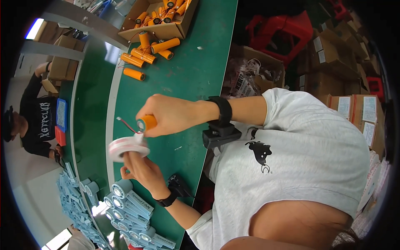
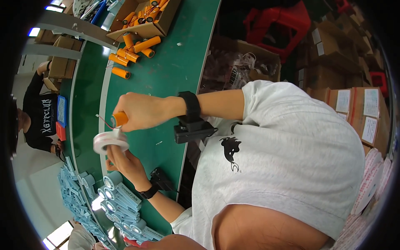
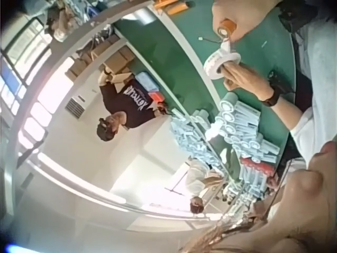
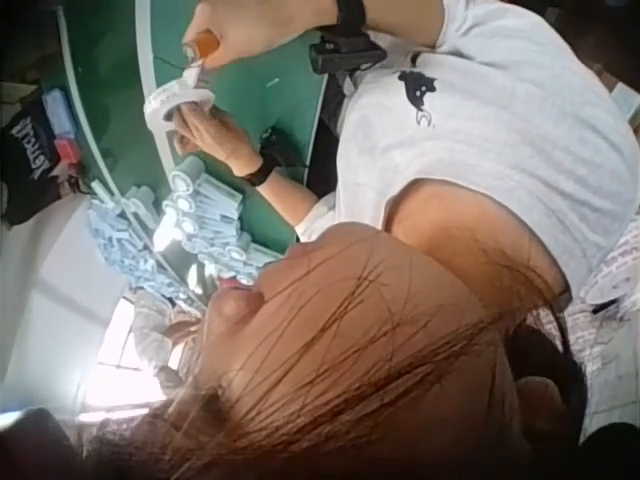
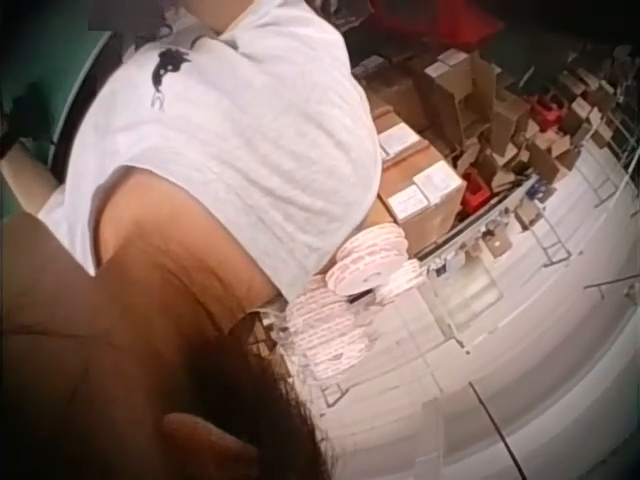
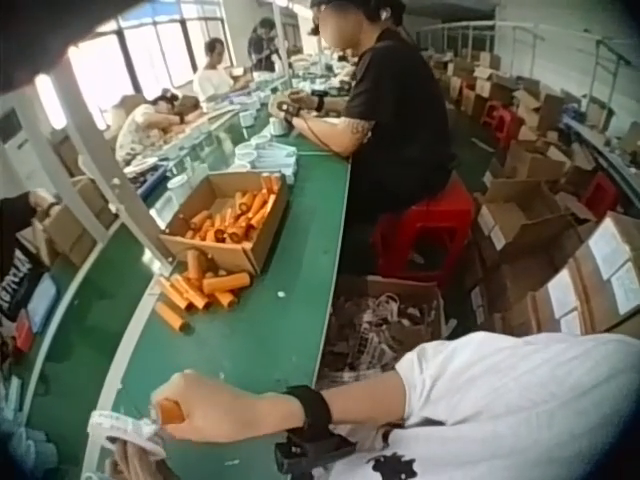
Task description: The person applies double-sided tape to batteries, peels the backing, and presses each battery into a fan housing. They repeat this process for multiple units, picking batteries from a cardboard box and setting the assembled housings aside.
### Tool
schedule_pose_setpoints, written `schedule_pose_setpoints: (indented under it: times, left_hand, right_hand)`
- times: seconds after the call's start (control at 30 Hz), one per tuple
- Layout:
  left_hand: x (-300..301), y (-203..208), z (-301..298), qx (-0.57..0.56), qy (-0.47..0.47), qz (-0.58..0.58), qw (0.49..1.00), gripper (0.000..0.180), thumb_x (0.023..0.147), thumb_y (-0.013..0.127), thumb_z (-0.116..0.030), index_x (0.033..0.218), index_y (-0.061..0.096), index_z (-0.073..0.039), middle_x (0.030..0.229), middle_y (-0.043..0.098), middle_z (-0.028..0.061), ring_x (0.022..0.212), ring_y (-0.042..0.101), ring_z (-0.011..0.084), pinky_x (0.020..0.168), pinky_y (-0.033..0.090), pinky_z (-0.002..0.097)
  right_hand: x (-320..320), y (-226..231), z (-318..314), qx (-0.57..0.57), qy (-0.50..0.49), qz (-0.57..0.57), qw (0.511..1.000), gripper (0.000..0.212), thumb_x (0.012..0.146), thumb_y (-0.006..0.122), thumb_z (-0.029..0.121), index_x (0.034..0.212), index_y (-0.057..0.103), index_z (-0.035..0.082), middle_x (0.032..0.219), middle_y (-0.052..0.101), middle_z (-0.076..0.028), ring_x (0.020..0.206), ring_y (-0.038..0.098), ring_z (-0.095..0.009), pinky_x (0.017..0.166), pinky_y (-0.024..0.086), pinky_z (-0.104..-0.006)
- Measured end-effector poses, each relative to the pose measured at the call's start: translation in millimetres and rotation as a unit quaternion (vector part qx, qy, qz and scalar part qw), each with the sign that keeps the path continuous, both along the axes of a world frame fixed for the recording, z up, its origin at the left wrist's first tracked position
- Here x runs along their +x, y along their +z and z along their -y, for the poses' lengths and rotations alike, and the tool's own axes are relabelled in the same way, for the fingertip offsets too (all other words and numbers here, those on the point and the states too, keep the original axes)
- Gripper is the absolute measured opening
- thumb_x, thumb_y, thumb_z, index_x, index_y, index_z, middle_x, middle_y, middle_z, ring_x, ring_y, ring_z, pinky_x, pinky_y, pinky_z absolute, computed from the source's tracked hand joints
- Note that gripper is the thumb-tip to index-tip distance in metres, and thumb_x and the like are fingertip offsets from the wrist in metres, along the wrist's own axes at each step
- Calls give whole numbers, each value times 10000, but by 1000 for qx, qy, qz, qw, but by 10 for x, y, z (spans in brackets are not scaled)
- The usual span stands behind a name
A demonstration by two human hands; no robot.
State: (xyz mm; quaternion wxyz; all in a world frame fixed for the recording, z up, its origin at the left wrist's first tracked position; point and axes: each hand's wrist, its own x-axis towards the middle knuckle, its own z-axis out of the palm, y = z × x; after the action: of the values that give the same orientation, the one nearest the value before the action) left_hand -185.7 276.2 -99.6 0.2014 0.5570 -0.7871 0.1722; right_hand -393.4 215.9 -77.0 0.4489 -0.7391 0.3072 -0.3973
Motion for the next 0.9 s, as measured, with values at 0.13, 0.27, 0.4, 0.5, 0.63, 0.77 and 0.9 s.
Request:
schedule_pose_setpoints:
  times: [0.13,0.27,0.4,0.5,0.63,0.77,0.9]
  left_hand:
    - [107,131,-77,-32,103,-161,981,401,788,532,-33,1170,427,26,1086,561,103,940,466,255,848,261,367]
    - [66,180,-14,-1,97,-299,949,406,802,538,-59,1180,421,32,1054,589,90,899,456,256,835,276,341]
    - [30,100,-25,7,78,-295,952,406,811,538,-64,1183,417,44,1039,594,92,913,440,264,834,279,339]
    - [-6,72,-53,13,59,-258,964,405,812,539,-61,1180,417,56,1055,578,110,916,428,275,835,278,346]
    - [-80,-46,58,21,33,-219,975,419,807,551,-58,1179,412,75,1075,542,153,922,418,282,832,278,354]
    - [7,5,-39,13,64,-207,976,443,798,572,-67,1182,408,83,1082,511,186,912,419,288,832,273,355]
    - [14,10,-47,20,65,-193,979,459,790,585,-66,1187,407,79,1077,513,189,905,429,291,825,270,357]
  right_hand:
    - [-103,-88,-122,-25,90,-189,978,297,767,622,290,842,551,12,817,606,-135,653,562,-218,584,425,-312]
    - [-467,-346,11,36,-17,-164,986,355,805,586,347,842,533,-2,799,598,-106,660,556,-163,590,426,-286]
    - [-448,-160,244,181,23,66,981,348,764,666,285,912,531,0,801,572,-35,741,536,-86,639,433,-242]
    - [-107,-50,369,45,31,198,979,309,728,704,143,958,543,15,820,572,-18,774,531,-74,651,436,-235]
    - [182,-14,420,83,38,181,979,293,724,698,87,963,542,24,824,573,-26,765,539,-86,657,440,-229]
    - [352,32,404,201,122,299,925,311,724,694,70,984,534,13,839,577,-41,788,550,-106,686,444,-226]
    - [349,-17,421,234,168,392,874,324,746,678,94,1011,521,-7,846,579,-59,809,548,-118,713,441,-226]
